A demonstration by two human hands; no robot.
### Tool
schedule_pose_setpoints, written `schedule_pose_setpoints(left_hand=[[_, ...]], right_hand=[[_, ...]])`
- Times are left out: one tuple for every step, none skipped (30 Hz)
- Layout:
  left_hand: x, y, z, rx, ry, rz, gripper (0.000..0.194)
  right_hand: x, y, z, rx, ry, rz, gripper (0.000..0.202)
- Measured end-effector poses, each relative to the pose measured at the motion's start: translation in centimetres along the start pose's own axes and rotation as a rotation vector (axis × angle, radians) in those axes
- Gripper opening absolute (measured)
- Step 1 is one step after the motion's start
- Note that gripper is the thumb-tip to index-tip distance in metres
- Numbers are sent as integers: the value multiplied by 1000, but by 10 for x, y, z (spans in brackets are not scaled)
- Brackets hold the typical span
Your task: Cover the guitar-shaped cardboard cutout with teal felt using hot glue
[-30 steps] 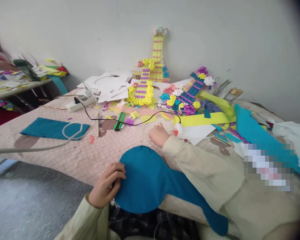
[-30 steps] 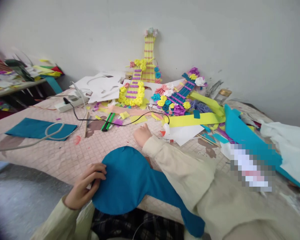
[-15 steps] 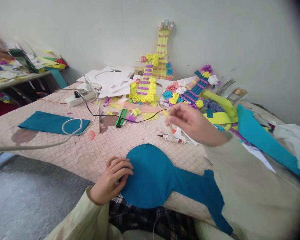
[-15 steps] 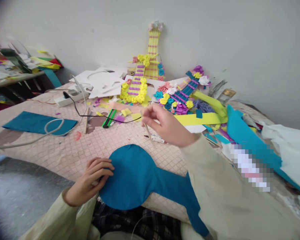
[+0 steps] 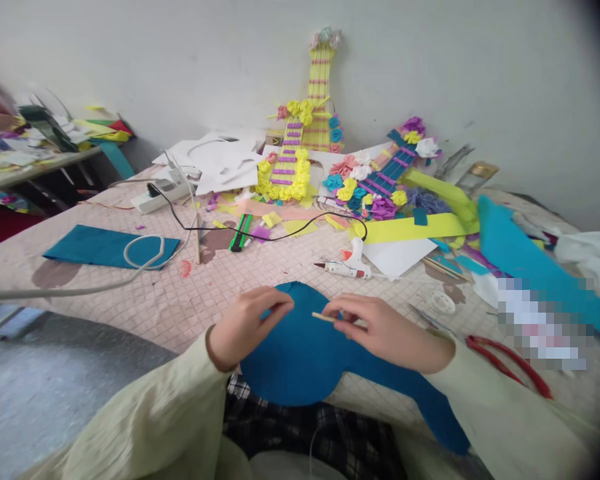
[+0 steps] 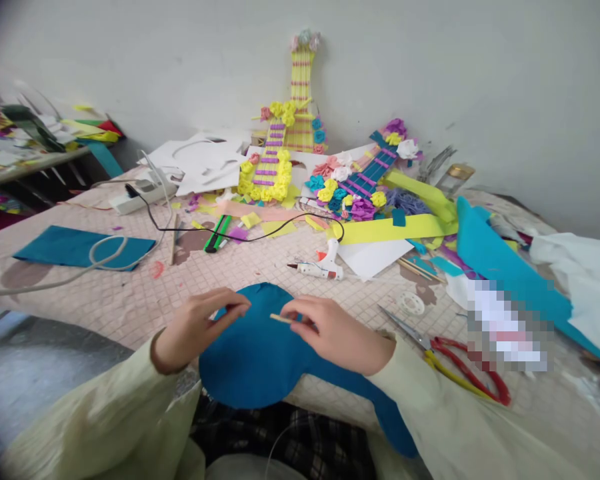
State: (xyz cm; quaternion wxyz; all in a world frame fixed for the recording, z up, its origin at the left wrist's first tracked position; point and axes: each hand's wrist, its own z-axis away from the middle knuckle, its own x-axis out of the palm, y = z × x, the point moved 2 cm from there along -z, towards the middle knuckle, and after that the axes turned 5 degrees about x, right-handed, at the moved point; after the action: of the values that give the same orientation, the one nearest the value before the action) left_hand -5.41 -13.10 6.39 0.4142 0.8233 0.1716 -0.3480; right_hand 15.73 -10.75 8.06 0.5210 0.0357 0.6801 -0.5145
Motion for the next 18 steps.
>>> schedule_pose_setpoints(left_hand=[[1, -9, -4, -11, -19, -38, 16], [3, -19, -7, -24, -47, -82, 18], [7, -28, -10, -40, -84, -127, 22], [12, -37, -13, -62, -125, -170, 29], [17, -45, -15, -89, -164, -212, 36], [22, -51, -17, -113, -200, -247, 42], [26, -55, -18, -133, -228, -273, 44], [29, -58, -18, -148, -248, -288, 44], [31, -59, -18, -158, -261, -289, 43], [31, -59, -18, -168, -270, -279, 41], [31, -59, -17, -180, -282, -257, 39], [29, -58, -17, -193, -296, -226, 37], [28, -57, -16, -207, -311, -184, 37], [27, -57, -15, -217, -322, -133, 37], [26, -56, -14, -223, -325, -71, 38], [25, -56, -13, -222, -324, -4, 39], [25, -56, -13, -214, -316, 67, 40], [26, -56, -13, -201, -303, 133, 41]], right_hand=[[-2, 5, 0, 6, 36, 32, 26], [-4, 10, -1, 17, 67, 62, 29], [-4, 16, -3, 28, 94, 90, 33], [-4, 21, -4, 33, 119, 119, 37], [-3, 27, -6, 30, 140, 148, 39], [-3, 31, -8, 24, 166, 169, 39], [-2, 36, -10, 21, 196, 176, 38], [-2, 40, -11, 29, 228, 167, 36], [-2, 43, -11, 55, 257, 142, 34], [-3, 46, -11, 97, 278, 108, 31], [-4, 49, -10, 148, 292, 69, 29], [-5, 52, -9, 200, 295, 31, 27], [-6, 54, -7, 243, 290, 1, 26], [-8, 56, -5, 273, 280, -19, 26], [-9, 57, -4, 287, 271, -29, 26], [-10, 58, -3, 284, 269, -29, 25], [-10, 57, -3, 271, 274, -19, 24], [-9, 57, -3, 252, 279, -5, 24]])
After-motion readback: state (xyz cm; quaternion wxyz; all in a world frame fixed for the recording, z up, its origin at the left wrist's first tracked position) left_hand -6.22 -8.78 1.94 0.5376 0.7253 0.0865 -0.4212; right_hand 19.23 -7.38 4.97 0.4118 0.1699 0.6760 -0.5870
